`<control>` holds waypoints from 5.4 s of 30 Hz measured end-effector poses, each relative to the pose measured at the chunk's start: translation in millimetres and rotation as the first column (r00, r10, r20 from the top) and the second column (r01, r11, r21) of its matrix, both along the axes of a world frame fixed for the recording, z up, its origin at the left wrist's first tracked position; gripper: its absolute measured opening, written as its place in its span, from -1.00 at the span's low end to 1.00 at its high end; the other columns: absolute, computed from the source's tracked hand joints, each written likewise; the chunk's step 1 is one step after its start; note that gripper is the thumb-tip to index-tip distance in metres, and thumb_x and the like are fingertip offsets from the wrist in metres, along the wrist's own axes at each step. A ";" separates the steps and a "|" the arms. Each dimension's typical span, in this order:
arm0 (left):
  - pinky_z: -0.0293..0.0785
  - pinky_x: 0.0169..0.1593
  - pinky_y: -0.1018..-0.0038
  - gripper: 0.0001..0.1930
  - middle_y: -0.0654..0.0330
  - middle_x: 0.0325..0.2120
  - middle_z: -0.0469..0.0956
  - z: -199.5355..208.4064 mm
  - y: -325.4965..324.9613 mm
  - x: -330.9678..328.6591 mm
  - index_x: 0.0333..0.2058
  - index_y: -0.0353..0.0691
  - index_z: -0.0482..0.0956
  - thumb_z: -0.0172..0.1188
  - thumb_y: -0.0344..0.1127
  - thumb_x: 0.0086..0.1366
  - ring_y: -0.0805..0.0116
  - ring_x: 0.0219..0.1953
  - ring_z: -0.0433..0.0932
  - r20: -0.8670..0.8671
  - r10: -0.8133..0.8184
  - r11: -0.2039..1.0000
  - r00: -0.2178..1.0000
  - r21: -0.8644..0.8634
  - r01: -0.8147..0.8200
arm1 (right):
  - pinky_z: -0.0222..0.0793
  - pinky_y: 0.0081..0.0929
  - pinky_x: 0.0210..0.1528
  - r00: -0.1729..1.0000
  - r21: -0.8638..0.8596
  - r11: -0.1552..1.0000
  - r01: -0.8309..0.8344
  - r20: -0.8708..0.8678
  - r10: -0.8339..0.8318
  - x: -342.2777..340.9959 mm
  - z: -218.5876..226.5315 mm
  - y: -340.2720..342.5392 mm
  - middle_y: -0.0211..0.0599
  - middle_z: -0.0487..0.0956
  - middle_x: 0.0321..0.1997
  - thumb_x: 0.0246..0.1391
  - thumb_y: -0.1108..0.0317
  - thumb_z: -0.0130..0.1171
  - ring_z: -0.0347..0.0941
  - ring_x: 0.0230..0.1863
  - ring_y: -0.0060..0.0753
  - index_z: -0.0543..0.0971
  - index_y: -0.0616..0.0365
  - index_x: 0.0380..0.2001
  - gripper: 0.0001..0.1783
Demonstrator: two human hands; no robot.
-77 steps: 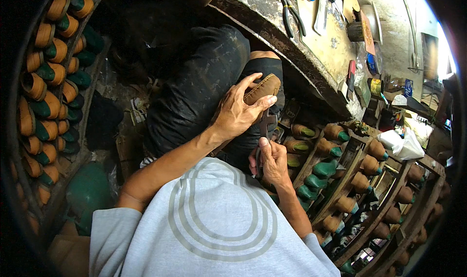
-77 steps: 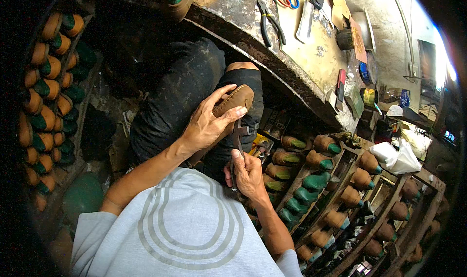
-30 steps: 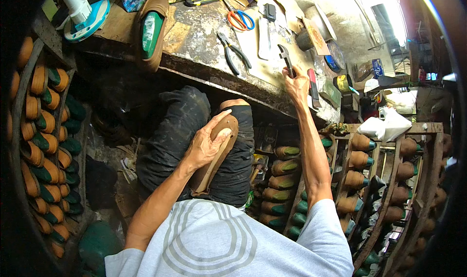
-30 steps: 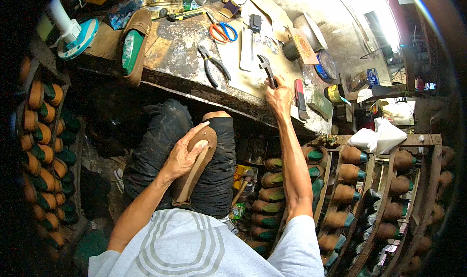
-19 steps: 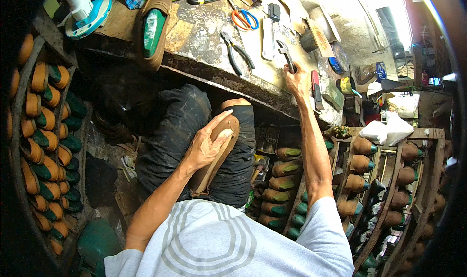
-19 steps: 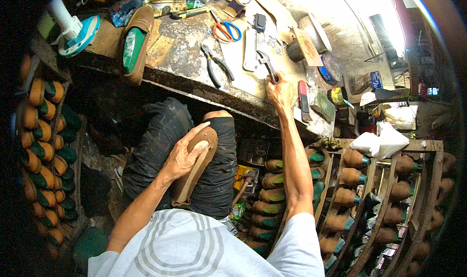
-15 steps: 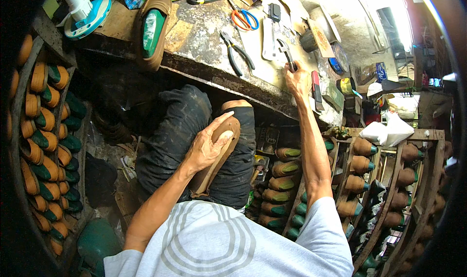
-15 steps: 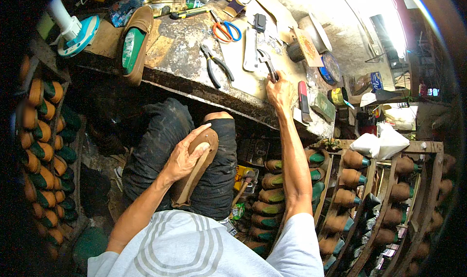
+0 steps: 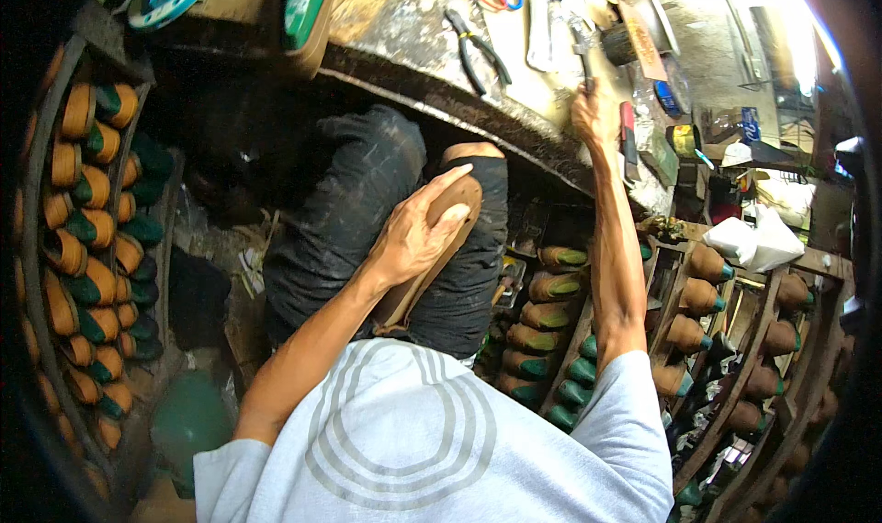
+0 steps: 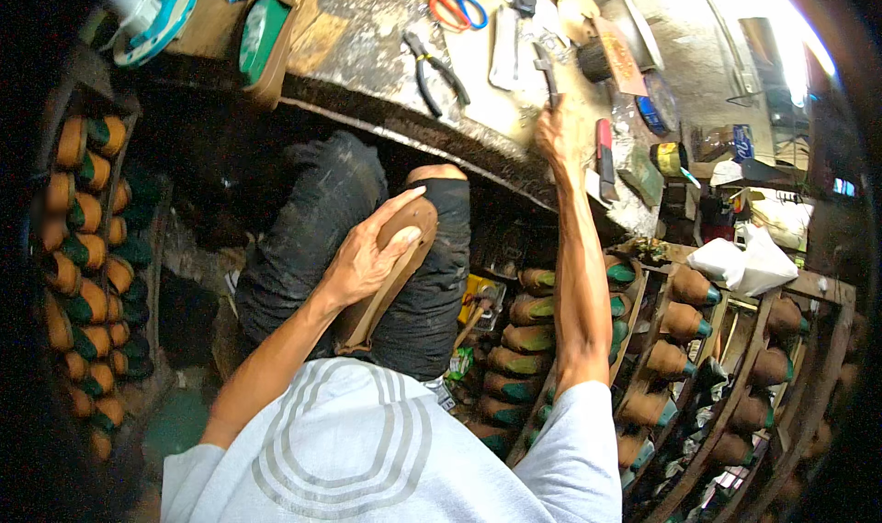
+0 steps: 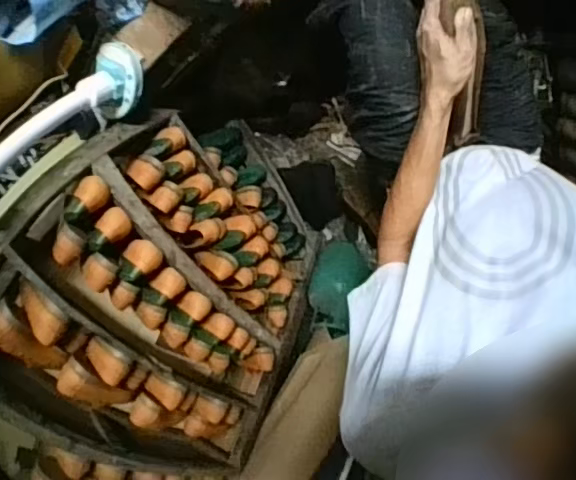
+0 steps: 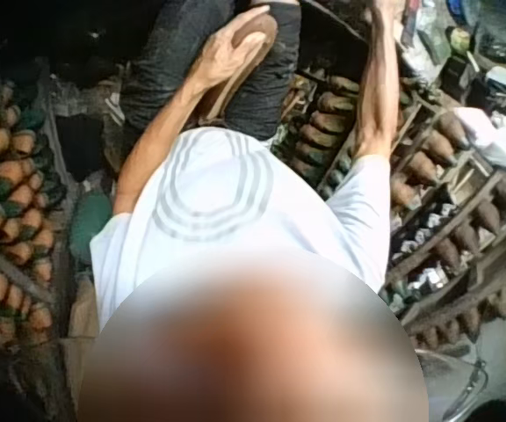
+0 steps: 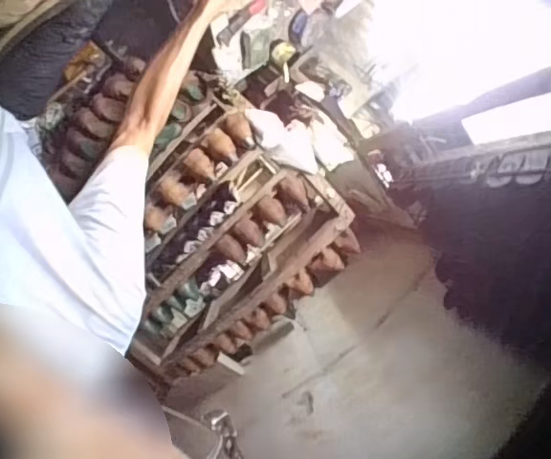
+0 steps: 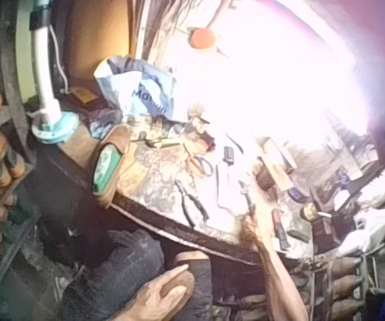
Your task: The person uses a hammer and pliers to tap and adjust the sole and heel of a brown loafer with a green heel. They repeatedly reposition the shoe, tap along the sole edge, and use pliers to press or align parts of the sole. The person then picks up a second matching loafer and continues similar tapping and pressing actions on its sole and heel.
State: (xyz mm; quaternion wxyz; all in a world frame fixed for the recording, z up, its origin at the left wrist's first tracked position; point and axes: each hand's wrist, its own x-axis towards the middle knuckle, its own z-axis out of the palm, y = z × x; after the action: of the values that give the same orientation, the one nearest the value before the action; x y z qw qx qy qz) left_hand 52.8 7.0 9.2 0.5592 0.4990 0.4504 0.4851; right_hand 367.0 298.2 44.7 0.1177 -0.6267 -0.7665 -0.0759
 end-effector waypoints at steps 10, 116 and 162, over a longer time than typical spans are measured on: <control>0.55 0.45 -0.09 0.00 -0.43 0.49 0.45 10.9 -12.1 29.4 0.78 -0.21 -0.11 0.36 -0.25 0.62 -0.47 0.42 0.55 -0.277 0.107 0.994 0.955 0.065 -0.093 | 0.19 -0.64 -0.54 0.142 -0.506 0.799 -0.324 -0.861 -0.488 -88.8 41.4 -256.2 -0.51 0.64 -0.39 0.56 0.22 0.43 0.35 -0.57 -0.73 0.72 0.15 -0.16 -0.77; 0.66 0.21 0.20 -0.57 0.03 0.03 0.67 22.4 -38.9 -108.0 0.22 -0.26 0.62 0.53 -0.30 0.49 0.07 0.10 0.73 -0.329 0.320 0.944 0.889 0.196 -0.267 | 0.14 0.17 0.72 0.781 -0.205 0.902 -0.379 -0.593 0.194 -97.2 65.5 -385.6 0.24 0.47 0.59 -0.07 0.57 0.22 0.29 0.72 0.32 0.54 0.38 -0.53 -0.93; 0.54 0.39 0.16 -0.50 0.01 0.17 0.65 45.0 -69.8 -90.2 0.35 -0.28 0.53 0.37 -0.17 0.58 0.06 0.25 0.66 -0.278 0.320 0.945 0.906 0.157 -0.286 | 0.51 -0.14 -0.25 0.598 -0.576 0.486 -0.657 -0.791 -0.129 -158.9 87.9 -335.7 0.03 0.68 -0.22 0.52 0.45 0.24 0.58 -0.38 -0.12 0.72 0.51 -0.22 -0.73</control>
State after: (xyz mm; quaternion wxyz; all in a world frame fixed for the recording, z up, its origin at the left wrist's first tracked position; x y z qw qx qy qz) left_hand -37.3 -62.8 54.3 0.3733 0.5214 0.5740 0.5093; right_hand 208.0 -37.5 132.7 0.1208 -0.4279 -0.6767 0.5869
